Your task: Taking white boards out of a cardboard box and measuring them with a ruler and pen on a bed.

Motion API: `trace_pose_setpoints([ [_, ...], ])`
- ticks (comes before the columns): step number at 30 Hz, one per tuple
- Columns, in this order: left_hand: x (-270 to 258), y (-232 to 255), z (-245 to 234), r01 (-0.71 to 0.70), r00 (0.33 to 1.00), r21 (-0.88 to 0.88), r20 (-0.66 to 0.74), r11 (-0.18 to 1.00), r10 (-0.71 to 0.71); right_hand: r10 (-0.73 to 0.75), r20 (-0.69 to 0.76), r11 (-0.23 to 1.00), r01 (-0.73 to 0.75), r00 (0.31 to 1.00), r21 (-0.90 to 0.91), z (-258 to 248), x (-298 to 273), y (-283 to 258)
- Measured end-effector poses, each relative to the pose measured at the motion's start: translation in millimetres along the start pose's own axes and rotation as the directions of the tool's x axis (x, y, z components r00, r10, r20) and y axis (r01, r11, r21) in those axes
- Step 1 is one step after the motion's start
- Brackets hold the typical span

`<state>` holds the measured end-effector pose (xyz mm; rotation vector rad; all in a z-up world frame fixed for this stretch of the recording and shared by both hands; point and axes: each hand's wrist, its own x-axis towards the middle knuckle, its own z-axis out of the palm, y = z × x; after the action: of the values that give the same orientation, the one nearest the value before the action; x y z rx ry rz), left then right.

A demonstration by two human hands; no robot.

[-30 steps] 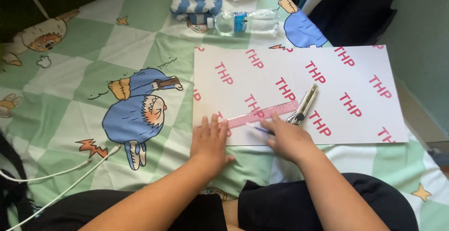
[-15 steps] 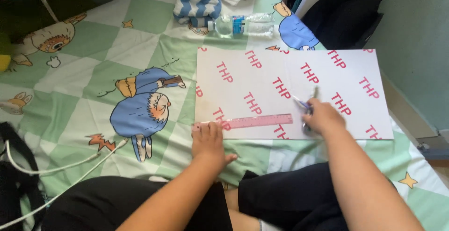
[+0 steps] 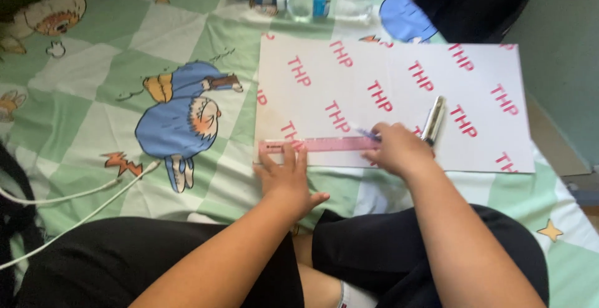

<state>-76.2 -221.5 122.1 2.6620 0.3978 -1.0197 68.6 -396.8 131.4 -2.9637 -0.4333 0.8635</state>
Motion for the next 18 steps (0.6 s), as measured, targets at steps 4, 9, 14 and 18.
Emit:
trace_pose_setpoints([
  [4,27.1,0.7,7.7,0.064,0.998,-0.049,0.019,0.997,-0.063,0.059,-0.023,0.998,-0.059,0.998,0.003,7.1,17.3,12.0],
  [9,50.3,3.3,18.9,0.1,0.995,-0.109,0.026,0.989,-0.098,0.196,-0.02,0.977,-0.194,0.98,0.089,9.9,17.9,14.6],
  [14,36.2,5.4,1.6,0.138,0.99,-0.193,0.013,0.971,-0.138,0.212,-0.026,0.972,-0.207,0.977,0.112,9.9,17.3,9.8],
  [18,20.1,4.3,-5.6,0.131,0.987,-0.186,0.112,0.974,-0.112,0.233,-0.108,0.97,-0.223,0.966,0.099,-3.2,5.5,-3.5],
])
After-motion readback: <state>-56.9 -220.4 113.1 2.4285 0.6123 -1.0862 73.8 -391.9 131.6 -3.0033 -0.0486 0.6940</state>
